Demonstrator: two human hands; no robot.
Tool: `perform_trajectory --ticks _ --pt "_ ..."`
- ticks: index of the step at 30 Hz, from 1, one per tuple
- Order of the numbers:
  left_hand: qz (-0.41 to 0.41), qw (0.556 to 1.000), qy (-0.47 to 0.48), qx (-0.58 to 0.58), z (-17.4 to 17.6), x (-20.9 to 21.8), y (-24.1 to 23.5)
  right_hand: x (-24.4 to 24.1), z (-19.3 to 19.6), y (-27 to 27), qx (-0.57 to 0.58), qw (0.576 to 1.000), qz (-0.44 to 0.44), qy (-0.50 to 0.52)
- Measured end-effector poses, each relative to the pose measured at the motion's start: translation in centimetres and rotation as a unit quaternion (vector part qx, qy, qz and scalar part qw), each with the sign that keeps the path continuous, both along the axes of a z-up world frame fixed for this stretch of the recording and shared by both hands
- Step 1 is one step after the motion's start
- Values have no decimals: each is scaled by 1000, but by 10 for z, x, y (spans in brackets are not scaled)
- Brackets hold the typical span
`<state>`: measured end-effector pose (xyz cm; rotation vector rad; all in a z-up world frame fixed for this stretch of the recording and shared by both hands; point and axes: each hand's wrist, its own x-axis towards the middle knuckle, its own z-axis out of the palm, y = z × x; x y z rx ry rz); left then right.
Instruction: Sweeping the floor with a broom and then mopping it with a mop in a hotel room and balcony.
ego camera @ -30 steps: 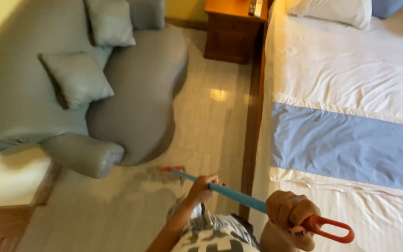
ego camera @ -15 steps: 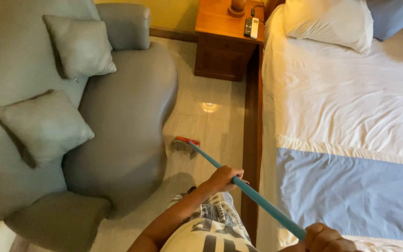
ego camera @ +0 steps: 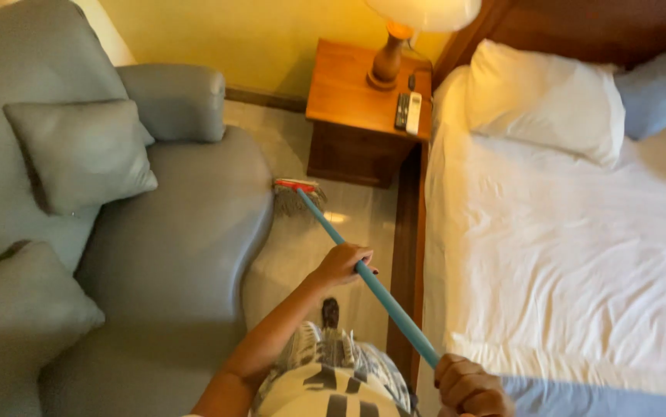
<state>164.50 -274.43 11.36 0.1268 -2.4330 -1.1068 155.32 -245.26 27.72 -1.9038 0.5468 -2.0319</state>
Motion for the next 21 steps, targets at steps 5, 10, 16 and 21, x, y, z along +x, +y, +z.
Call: perform_trajectory --ticks 5,10,16,21 --pt "132 991 -3 15 -8 -34 -94 -11 -11 -97 119 983 -95 -104" --pt "213 975 27 -50 -87 -74 -182 -63 -116 -219 334 932 -98 -98" --pt "94 988 -47 -112 -186 -99 -224 -89 -157 -337 490 849 -116 -161" --pt "2 990 -75 -116 -149 -137 -281 -120 -188 -380 301 831 -322 -340"
